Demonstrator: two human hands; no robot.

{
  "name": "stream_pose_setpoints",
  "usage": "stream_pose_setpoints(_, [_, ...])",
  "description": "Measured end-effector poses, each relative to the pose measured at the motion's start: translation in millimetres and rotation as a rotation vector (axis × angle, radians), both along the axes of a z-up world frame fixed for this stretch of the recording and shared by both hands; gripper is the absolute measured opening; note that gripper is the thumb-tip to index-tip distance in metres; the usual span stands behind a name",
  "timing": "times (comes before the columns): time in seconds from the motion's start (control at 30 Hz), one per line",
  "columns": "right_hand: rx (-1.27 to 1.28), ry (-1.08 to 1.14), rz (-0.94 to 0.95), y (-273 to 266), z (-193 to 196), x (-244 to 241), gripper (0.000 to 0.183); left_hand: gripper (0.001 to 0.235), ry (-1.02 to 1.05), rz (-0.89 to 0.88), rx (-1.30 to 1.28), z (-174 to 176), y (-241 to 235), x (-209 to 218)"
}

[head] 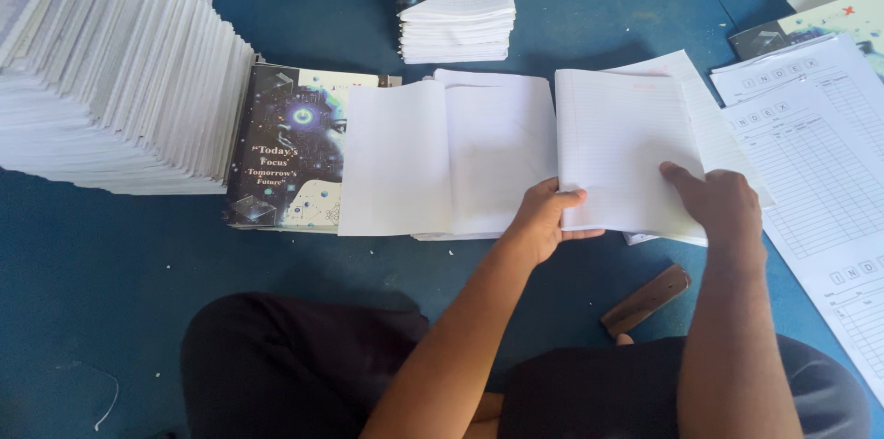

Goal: The person sits on the floor and repeatedly picks up a booklet with a cover titled 'Today's Focus Tomorrow's Future', places it on a stack, then picks up a loose index sheet, folds it, and places it on another stack. This cycle of handling booklets and index sheets continues throughout the clip.

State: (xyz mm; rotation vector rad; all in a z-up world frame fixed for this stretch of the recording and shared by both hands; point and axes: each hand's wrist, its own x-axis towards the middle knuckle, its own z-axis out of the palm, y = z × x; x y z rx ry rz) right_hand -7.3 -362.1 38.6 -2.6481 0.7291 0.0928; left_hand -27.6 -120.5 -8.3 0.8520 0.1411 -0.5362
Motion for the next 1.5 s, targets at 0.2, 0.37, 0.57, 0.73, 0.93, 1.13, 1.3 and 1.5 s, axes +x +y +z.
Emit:
stream_pose_setpoints(0.2, [0.516, 0.006, -0.194, 12, 36, -10, 0.068, 0.048, 0.004, -0.022, -0.039, -3, 15, 3])
stream_pose_setpoints(0.37, [0.810, 0.028, -0.174, 36, 58, -17, 0.072, 0.047, -0.009, -0.047, 0.095, -3, 36, 3])
stream_pose_setpoints(0.57, [0.972, -0.177, 0.183, 62, 59, -13, 0.062, 0.048, -0.008, -0.029, 0.155, 6, 66, -5])
stream_pose_setpoints(0.73, [0.968, -0.210, 0.176, 73, 47, -4, 0.062, 0.049, -0.005, 0.045, 0.182, 14, 83, -10])
stream_pose_setpoints(0.93, [1.056, -0.239, 0.136, 96, 44, -2, 0.063, 0.044, -0.117, 0.178, 0.624, 11, 125, -16])
stream_pose_setpoints(1.13, [1.006, -0.273, 0.120, 132, 55, -13, 0.060, 0.030, -0.371, 0.493, 1.702, 25, 225, -39])
stream_pose_setpoints(1.3, [0.985, -0.244, 0.164, 150, 55, -10, 0.056, 0.057, 0.150, 0.051, 1.303, 37, 267, -75])
stream_pose_setpoints(1.5, [1.014, -0.213, 0.223, 154, 36, 3, 0.057, 0.064, 0.374, 0.185, 0.918, 9, 265, -81])
